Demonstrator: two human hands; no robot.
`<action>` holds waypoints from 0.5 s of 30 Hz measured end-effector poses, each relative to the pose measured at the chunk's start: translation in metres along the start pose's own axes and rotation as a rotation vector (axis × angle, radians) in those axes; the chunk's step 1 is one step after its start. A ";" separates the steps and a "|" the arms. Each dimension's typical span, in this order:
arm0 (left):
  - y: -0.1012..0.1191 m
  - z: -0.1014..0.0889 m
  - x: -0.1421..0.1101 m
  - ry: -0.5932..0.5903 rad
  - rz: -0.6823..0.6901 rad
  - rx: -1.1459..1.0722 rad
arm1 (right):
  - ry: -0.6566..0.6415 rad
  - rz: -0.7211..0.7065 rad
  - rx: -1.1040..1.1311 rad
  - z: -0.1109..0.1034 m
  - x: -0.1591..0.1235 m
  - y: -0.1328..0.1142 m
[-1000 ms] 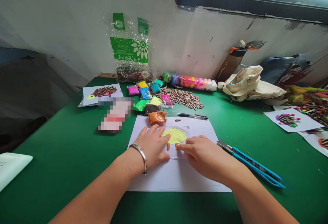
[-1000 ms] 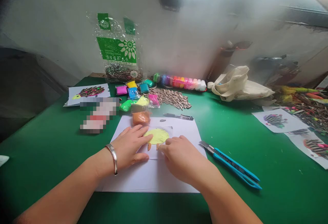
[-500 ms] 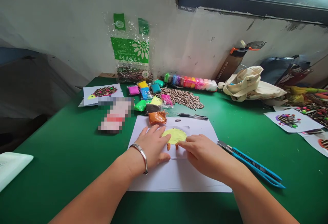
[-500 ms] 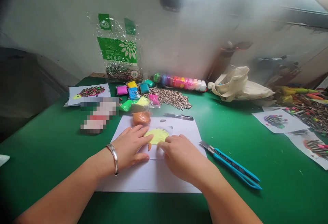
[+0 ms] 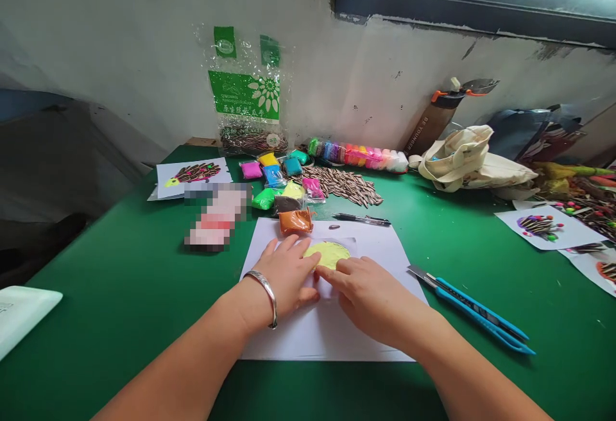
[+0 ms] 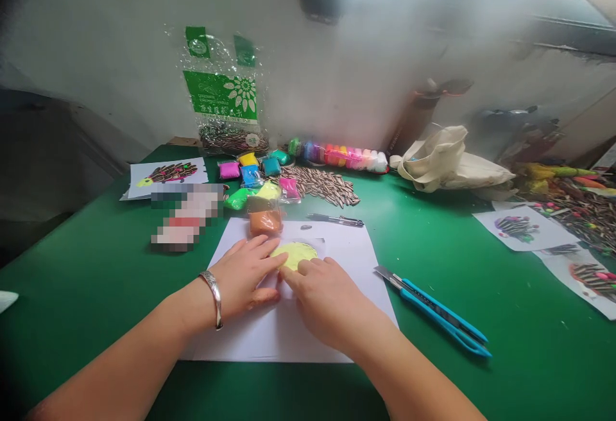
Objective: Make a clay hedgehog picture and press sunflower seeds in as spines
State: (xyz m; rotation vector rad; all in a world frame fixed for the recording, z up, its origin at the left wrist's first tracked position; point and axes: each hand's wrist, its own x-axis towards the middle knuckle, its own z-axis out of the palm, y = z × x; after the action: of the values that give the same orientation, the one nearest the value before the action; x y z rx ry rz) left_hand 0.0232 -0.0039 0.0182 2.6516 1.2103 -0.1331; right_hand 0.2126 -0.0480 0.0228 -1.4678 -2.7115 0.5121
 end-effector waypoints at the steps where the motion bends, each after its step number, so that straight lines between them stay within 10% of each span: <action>1: 0.000 0.000 0.000 -0.001 0.000 -0.001 | 0.006 0.002 -0.004 0.000 0.000 -0.001; 15: -0.001 0.003 0.000 0.006 -0.003 -0.019 | 0.031 0.015 0.017 0.001 0.006 -0.001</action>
State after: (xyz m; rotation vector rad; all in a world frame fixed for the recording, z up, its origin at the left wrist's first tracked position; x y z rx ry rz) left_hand 0.0224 -0.0039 0.0152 2.6360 1.2108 -0.1141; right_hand 0.2080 -0.0441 0.0218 -1.4797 -2.6678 0.5074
